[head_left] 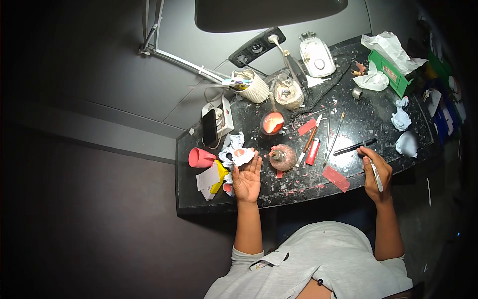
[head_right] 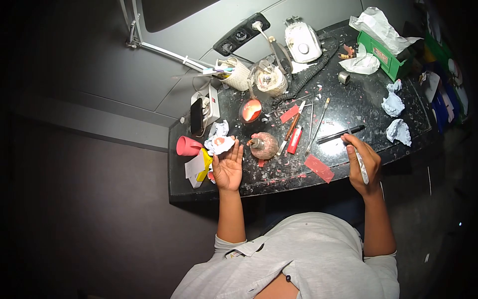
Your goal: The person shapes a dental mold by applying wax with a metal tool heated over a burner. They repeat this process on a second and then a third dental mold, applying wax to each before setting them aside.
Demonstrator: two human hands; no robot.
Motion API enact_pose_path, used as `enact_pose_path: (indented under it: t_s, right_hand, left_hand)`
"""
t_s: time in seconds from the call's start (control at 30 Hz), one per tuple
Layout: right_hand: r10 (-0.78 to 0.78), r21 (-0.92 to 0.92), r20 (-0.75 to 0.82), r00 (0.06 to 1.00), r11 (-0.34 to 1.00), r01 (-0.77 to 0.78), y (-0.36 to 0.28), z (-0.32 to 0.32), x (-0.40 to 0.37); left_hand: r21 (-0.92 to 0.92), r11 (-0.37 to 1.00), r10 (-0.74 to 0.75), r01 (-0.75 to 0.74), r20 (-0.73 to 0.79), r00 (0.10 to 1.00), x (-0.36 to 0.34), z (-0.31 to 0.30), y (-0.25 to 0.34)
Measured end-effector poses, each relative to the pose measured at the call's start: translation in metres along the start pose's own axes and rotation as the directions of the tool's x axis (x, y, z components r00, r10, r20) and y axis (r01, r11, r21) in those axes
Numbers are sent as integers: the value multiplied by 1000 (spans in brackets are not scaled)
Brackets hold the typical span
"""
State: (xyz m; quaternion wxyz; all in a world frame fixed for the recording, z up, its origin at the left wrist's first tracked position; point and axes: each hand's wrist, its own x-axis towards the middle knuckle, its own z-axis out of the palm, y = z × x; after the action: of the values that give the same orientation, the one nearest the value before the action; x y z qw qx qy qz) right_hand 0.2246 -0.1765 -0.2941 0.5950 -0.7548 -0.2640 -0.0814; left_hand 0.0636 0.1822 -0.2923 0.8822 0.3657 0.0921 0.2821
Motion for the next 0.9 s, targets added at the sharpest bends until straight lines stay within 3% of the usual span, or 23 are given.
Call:
enact_pose_path:
  t_s: [0.43,0.53,0.6,0.63,0.7,0.77,0.83,0.9]
  right_hand:
    - [-3,6,-18,1000,1000,3,0,1,0]
    - [-14,6,-19,1000,1000,14,0,1,0]
    - [-16,0,-18,1000,1000,16,0,1,1]
    - [-20,-5,-14,1000,1000,20,0,0,1]
    - [-18,-10,-15,1000,1000,18,-1,0,1]
    - [-16,-14,-13,1000,1000,16,-1,0,1]
    - [-17,-18,-14,1000,1000,17,-1,0,1]
    - [-37,-24,-21,999,999,36,0,0,1]
  left_hand:
    - [-2,997,-82,82,79,994,3,5,-6]
    - [150,987,-61,53,50,997,4,7,-6]
    - [427,900,69,-90,64,996,2,15,-6]
    - [427,900,66,-87,65,996,2,18,-7]
    - [596,771,189,-223,119,975,3,23,-10]
    - [553,803,178,-224,136,975,1,25,-12]
    - [593,747,204,-300,225,953,0,33,-15]
    - [570,778,171,-264,212,962,-2,34,-16]
